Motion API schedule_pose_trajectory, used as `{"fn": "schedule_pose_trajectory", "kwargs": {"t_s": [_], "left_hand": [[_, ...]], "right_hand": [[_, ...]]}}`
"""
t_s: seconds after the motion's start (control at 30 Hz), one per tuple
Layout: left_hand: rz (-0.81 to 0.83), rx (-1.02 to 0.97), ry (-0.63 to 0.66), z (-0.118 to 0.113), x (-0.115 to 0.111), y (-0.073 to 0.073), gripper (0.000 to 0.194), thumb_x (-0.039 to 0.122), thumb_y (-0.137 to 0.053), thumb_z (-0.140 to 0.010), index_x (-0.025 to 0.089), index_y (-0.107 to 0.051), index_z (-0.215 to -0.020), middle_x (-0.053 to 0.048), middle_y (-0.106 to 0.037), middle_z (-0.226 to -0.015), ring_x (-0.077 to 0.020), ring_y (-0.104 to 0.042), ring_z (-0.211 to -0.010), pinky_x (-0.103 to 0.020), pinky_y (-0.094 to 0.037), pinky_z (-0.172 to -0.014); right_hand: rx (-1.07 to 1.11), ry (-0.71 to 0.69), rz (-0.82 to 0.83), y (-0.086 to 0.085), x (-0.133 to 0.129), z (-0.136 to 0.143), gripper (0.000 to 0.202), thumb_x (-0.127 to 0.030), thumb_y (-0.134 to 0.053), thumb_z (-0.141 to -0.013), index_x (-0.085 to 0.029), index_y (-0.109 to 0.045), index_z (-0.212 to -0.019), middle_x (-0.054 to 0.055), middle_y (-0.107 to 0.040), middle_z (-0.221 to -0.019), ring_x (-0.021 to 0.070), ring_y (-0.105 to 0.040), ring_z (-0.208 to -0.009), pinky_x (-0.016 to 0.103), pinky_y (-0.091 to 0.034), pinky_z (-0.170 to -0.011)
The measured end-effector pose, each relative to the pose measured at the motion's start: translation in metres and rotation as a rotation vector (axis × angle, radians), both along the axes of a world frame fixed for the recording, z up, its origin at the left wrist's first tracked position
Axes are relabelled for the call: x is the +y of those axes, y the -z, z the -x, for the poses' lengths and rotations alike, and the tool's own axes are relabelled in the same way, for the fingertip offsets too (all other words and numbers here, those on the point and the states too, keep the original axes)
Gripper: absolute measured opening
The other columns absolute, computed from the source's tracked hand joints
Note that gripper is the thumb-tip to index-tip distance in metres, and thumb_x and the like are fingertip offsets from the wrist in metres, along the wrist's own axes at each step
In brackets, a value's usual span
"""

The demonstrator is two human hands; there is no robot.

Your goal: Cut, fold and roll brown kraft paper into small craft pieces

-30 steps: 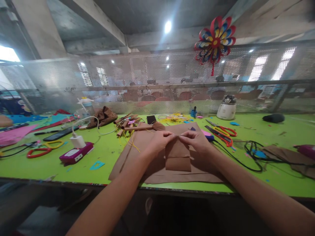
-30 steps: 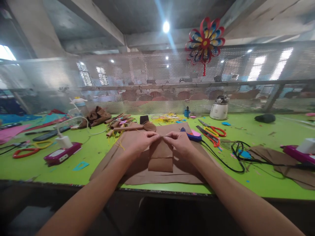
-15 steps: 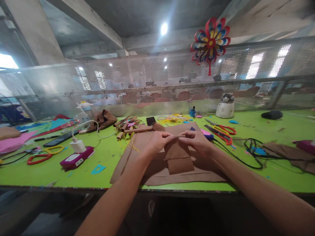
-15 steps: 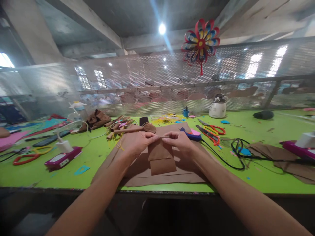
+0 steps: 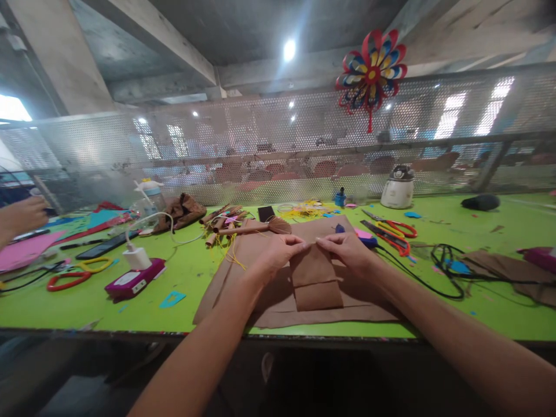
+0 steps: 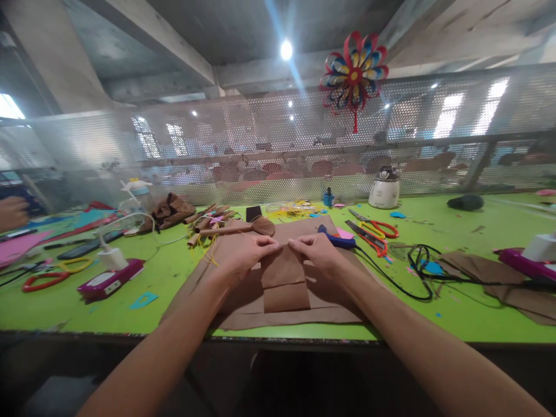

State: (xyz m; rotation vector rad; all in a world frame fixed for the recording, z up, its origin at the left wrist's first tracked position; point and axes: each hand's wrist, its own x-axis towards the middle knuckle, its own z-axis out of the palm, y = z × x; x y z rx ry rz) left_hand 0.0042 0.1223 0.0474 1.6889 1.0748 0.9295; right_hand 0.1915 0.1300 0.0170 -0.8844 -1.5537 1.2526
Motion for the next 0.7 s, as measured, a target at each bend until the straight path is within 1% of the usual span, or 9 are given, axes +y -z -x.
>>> {"fn": "schedule_pose_trajectory", "kwargs": {"t_s": [0.13, 0.3, 0.37, 0.47, 0.6, 0.7], "left_hand": [[0.066, -0.022, -0.012, -0.0011, -0.0013, -0.0016, 0.018, 0.033, -0.065, -0.068, 0.015, -0.064, -0.066, 0.000, -0.055, -0.059, -0.0102, -0.041, -0.055, -0.024, -0.029, -0.054], [0.091, -0.046, -0.011, -0.0023, -0.0028, -0.0017, 0.020, 0.033, -0.065, -0.067, 0.015, -0.060, -0.059, 0.003, -0.046, -0.050, -0.0091, -0.036, -0.051, -0.025, -0.027, -0.053], [0.096, -0.036, -0.023, -0.0024, -0.0026, -0.0008, 0.021, 0.034, -0.066, -0.067, 0.015, -0.060, -0.060, 0.003, -0.047, -0.050, -0.0093, -0.037, -0.051, -0.025, -0.027, -0.053], [0.099, -0.030, -0.039, -0.0021, -0.0012, 0.0006, 0.020, 0.033, -0.067, -0.065, 0.014, -0.061, -0.061, 0.002, -0.049, -0.053, -0.0095, -0.038, -0.052, -0.026, -0.027, -0.053], [0.107, -0.039, -0.047, -0.0014, 0.0011, 0.0020, 0.017, 0.031, -0.067, -0.064, 0.015, -0.061, -0.061, 0.002, -0.051, -0.054, -0.0097, -0.039, -0.052, -0.025, -0.027, -0.053], [0.101, -0.030, -0.043, -0.0002, 0.0024, 0.0030, 0.019, 0.033, -0.068, -0.064, 0.016, -0.062, -0.062, 0.002, -0.051, -0.055, -0.0100, -0.040, -0.052, -0.025, -0.028, -0.053]], "right_hand": [[0.004, -0.011, 0.013, 0.0006, 0.0003, 0.0002, 0.031, -0.046, -0.068, -0.070, -0.015, -0.067, -0.066, 0.002, -0.059, -0.062, 0.0117, -0.048, -0.056, 0.027, -0.037, -0.055], [-0.013, -0.001, 0.044, 0.0056, 0.0024, -0.0005, 0.031, -0.046, -0.066, -0.071, -0.014, -0.067, -0.071, 0.002, -0.061, -0.065, 0.0128, -0.051, -0.058, 0.027, -0.038, -0.055], [-0.014, -0.001, 0.062, 0.0078, 0.0036, -0.0005, 0.032, -0.046, -0.067, -0.071, -0.014, -0.068, -0.073, 0.002, -0.062, -0.066, 0.0131, -0.052, -0.058, 0.027, -0.039, -0.055], [-0.016, 0.015, 0.041, 0.0084, 0.0047, 0.0001, 0.032, -0.045, -0.069, -0.068, -0.014, -0.068, -0.070, 0.002, -0.062, -0.065, 0.0125, -0.051, -0.057, 0.026, -0.039, -0.054], [-0.020, 0.024, 0.021, 0.0052, 0.0026, 0.0018, 0.031, -0.046, -0.070, -0.066, -0.015, -0.068, -0.068, 0.003, -0.062, -0.064, 0.0122, -0.049, -0.057, 0.026, -0.038, -0.053], [-0.015, 0.016, 0.035, 0.0022, -0.0008, 0.0030, 0.031, -0.046, -0.070, -0.066, -0.015, -0.068, -0.068, 0.002, -0.060, -0.064, 0.0118, -0.048, -0.056, 0.026, -0.036, -0.052]]}}
